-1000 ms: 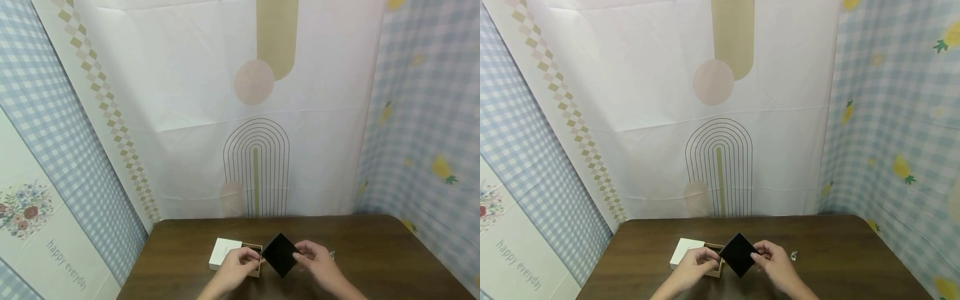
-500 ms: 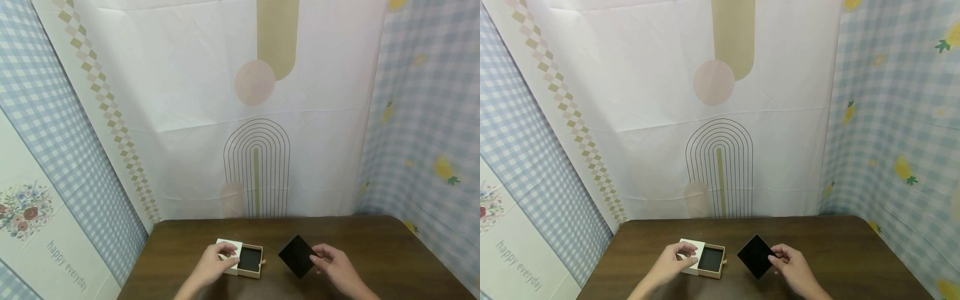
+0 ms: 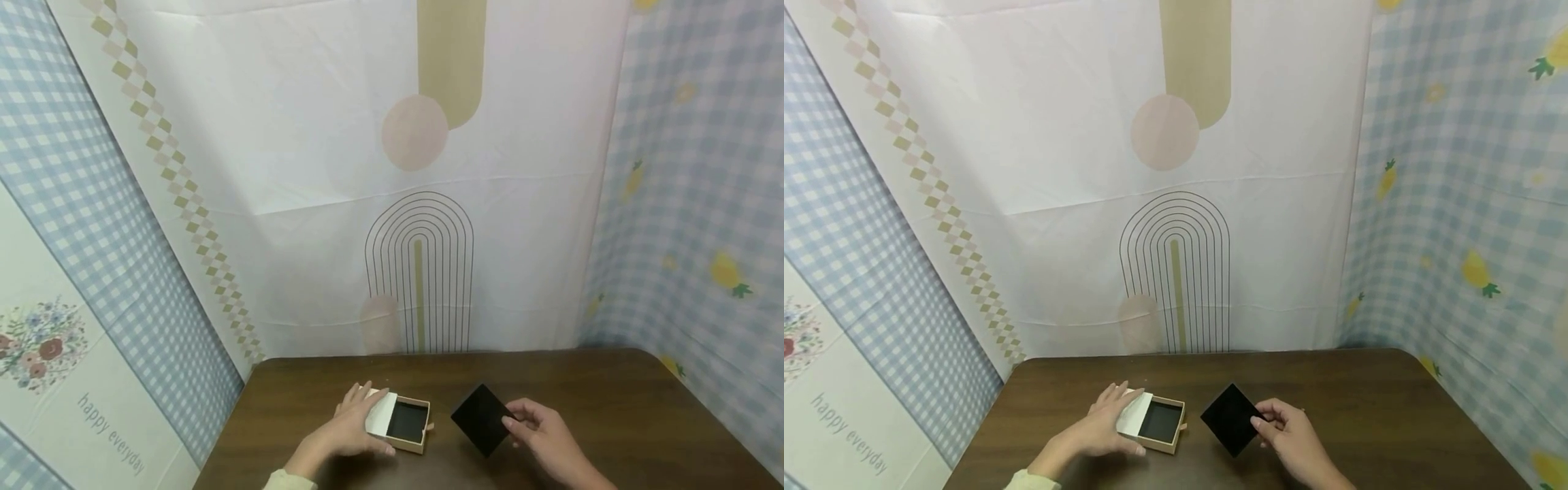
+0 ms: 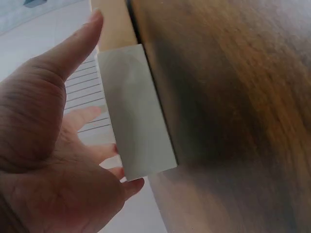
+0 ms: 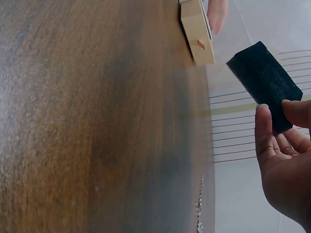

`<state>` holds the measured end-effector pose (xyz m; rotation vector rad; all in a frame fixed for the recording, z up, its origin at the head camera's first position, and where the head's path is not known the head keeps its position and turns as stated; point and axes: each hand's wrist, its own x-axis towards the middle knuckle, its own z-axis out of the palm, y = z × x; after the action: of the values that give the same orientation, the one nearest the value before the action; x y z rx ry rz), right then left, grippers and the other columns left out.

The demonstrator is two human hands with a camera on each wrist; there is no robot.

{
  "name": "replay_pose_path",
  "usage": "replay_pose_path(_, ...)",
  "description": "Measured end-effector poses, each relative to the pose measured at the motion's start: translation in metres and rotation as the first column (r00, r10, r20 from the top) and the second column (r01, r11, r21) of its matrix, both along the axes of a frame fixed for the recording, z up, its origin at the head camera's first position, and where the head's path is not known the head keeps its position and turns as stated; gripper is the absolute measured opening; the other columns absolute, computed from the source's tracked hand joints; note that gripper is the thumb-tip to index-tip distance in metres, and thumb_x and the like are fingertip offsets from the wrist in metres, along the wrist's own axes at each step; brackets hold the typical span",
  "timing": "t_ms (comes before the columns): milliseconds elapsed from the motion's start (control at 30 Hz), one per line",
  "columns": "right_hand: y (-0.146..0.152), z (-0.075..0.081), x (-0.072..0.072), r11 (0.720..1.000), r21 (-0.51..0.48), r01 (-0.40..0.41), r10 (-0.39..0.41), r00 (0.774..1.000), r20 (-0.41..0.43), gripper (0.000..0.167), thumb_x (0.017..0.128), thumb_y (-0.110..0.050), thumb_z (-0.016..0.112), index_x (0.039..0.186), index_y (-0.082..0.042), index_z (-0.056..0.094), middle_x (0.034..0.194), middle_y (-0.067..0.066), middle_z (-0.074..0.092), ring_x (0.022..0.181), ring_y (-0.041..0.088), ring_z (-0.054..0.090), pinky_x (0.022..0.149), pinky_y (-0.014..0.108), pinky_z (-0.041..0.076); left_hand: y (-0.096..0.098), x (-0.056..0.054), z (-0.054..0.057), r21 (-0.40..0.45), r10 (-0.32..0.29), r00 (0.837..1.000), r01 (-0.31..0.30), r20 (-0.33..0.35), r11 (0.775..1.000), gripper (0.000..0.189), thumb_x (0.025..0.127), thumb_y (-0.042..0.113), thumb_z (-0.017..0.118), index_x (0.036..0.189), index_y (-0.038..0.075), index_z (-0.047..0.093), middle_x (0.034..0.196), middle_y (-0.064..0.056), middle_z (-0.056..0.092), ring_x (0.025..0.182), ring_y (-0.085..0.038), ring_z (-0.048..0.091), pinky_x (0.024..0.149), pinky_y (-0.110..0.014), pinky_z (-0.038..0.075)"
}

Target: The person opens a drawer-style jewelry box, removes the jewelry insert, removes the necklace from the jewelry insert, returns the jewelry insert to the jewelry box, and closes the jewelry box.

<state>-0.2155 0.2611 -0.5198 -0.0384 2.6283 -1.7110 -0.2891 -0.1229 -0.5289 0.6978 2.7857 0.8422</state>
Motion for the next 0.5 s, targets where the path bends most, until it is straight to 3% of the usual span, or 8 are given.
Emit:
replay_pose_path(133,-0.001,0.001,0.0,1.0,-0.007,-0.005,0.005,1.0,-0.005,0.04,0.1,-0.02,0.073,0.129,0.006,0.065,0.109,0.014,0.074,0.079,0.019,0.072,0.073,0.028,0.061,0.003,-0.005,-0.006,-0.021,-0.019,0.998,0.018,-0.061,1.0,0.107,0.068,0.042,0.098,0.16,0.016,0.048,0.161,-0.029,0.039,0.15,-0.054,0.03,0.117,-0.078,0.032)
replay_pose_path(267,-0.003,0.0,-0.002,1.0,-0.017,-0.004,0.004,1.0,-0.006,0.04,0.1,-0.02,0.073,0.129,0.006,0.066,0.113,0.015,0.075,0.082,0.019,0.073,0.072,0.029,0.061,0.007,-0.011,-0.017,-0.021,0.007,0.993,-0.009,-0.115,1.0,0.106,0.064,0.043,0.1,0.156,0.02,0.052,0.146,-0.022,0.045,0.137,-0.046,0.038,0.109,-0.066,0.041)
replay_pose_path(333,-0.005,-0.002,-0.003,1.0,-0.02,-0.008,0.008,1.0,-0.011,0.039,0.1,-0.02,0.073,0.129,0.005,0.066,0.115,0.016,0.076,0.084,0.019,0.074,0.072,0.029,0.062,0.008,-0.012,-0.021,-0.021,0.021,0.993,-0.023,-0.115,1.0,0.107,0.063,0.043,0.1,0.155,0.021,0.051,0.145,-0.021,0.045,0.137,-0.045,0.038,0.107,-0.065,0.042)
replay_pose_path(500,-0.011,-0.005,-0.005,0.999,-0.039,-0.033,0.032,0.999,-0.025,0.037,0.1,-0.019,0.073,0.127,0.005,0.067,0.114,0.017,0.076,0.083,0.019,0.074,0.072,0.03,0.062,0.008,-0.011,-0.019,-0.089,0.004,0.994,-0.014,-0.111,0.996,0.107,0.067,0.048,0.097,0.158,0.025,0.046,0.146,-0.021,0.045,0.134,-0.046,0.04,0.103,-0.068,0.047)
